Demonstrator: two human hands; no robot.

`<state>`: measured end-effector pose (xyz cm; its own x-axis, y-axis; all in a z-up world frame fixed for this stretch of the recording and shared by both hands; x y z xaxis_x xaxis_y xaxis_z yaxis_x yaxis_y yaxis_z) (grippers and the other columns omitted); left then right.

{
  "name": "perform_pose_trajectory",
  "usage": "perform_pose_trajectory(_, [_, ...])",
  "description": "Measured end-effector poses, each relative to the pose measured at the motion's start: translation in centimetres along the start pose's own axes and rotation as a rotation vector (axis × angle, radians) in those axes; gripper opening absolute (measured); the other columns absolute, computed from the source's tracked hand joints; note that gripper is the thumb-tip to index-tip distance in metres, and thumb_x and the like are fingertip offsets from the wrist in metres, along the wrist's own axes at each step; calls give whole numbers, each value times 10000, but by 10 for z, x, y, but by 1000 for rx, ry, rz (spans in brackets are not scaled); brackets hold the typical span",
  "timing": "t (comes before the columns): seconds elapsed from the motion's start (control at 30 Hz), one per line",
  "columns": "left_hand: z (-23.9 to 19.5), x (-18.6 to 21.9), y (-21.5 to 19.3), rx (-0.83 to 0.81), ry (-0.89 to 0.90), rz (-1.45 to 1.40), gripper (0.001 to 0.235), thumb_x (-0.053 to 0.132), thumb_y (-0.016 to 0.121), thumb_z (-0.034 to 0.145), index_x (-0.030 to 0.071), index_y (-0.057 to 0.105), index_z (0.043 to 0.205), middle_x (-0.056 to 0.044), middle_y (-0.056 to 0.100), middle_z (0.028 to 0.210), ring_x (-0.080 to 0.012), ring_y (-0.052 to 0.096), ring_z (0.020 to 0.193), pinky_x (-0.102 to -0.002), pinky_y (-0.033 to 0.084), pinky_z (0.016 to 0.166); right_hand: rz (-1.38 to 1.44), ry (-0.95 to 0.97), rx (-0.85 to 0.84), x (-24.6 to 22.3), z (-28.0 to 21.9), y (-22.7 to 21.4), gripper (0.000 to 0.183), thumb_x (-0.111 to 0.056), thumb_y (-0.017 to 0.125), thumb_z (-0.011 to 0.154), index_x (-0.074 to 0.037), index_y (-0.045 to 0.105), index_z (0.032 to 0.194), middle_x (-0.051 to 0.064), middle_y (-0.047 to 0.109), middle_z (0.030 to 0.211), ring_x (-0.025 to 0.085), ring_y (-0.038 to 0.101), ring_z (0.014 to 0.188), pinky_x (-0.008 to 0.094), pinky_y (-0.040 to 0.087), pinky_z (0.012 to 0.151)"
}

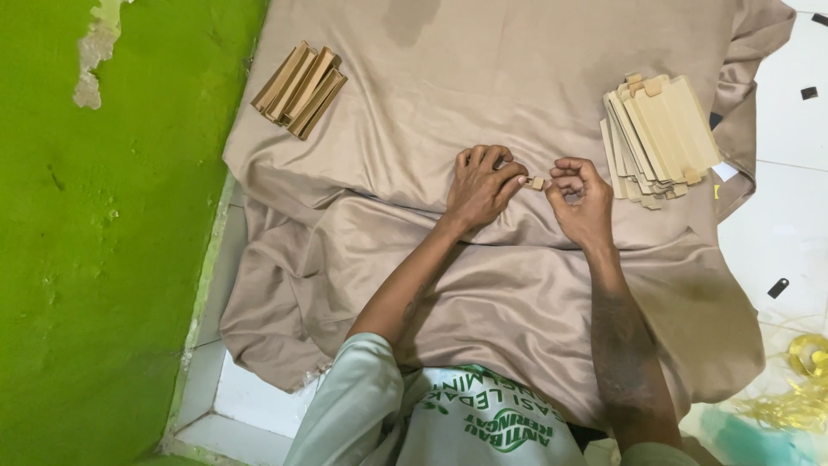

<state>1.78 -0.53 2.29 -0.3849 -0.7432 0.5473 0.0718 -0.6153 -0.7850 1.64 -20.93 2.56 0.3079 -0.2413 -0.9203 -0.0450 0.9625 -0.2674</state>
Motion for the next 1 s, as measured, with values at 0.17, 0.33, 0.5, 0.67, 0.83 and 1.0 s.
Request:
perform_pose_trajectory(0.17, [0,1,-1,-3,7,-6,257,464,492,1045,299,677,1115,-14,558,1165,-249,498,1185,-472,292,1092,-37,-61,-26,3,0,-1,239,157,665,912,89,661,1142,231,698,1017,344,753,883,371,593,735])
perform_pose_trajectory(0.33, [0,1,-3,-11,14,1,271,465,485,1048,288,672,1130,-21,555,1167,-254,501,1181,-475,296,1082,-238,-165,-84,-2,0,-1,193,100,766,880,-38,792,1013,137,713,1026,306,742,874,360,602,741])
perform_pose_trajectory(0.5, [0,2,-4,-45,0,-1,278,472,473,1047,292,665,1136,-12,540,1174,-249,489,1190,-469,280,1090,-433,-225,-222,-2,-1,1,219,-123,824,888,-122,791,1105,165,608,1130,399,680,1004,477,565,876])
perform_pose_trajectory(0.67, [1,2,-4,-55,7,0,297,484,469,1049,277,660,1146,-17,532,1180,-254,478,1206,-478,281,1099,-598,-351,-182,6,5,0,108,-195,846,888,-130,797,959,115,600,1046,326,647,953,444,519,858])
perform_pose_trajectory(0.83, [1,3,-5,-68,10,-7,293,474,491,1045,269,665,1160,-30,543,1173,-270,493,1205,-482,303,1096,-562,-341,-186,19,3,3,131,-197,829,901,-110,732,884,85,631,962,320,627,940,442,496,869])
perform_pose_trajectory(1.0, [-2,4,-8,68,1,-110,340,511,661,939,243,659,1150,-16,565,1102,-255,515,1161,-500,286,1133,-456,-285,-150,20,4,1,340,-93,832,877,-80,653,1165,112,647,1010,306,636,923,451,482,828])
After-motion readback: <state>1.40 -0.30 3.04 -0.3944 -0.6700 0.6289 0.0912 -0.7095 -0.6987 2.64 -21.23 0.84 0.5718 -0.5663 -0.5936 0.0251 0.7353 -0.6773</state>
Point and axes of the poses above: each hand's wrist, its own z-axis towards the middle knuckle, its own y-axis out of the palm, x = y × z, the point moved 2 cm from there along z, towards the middle knuckle
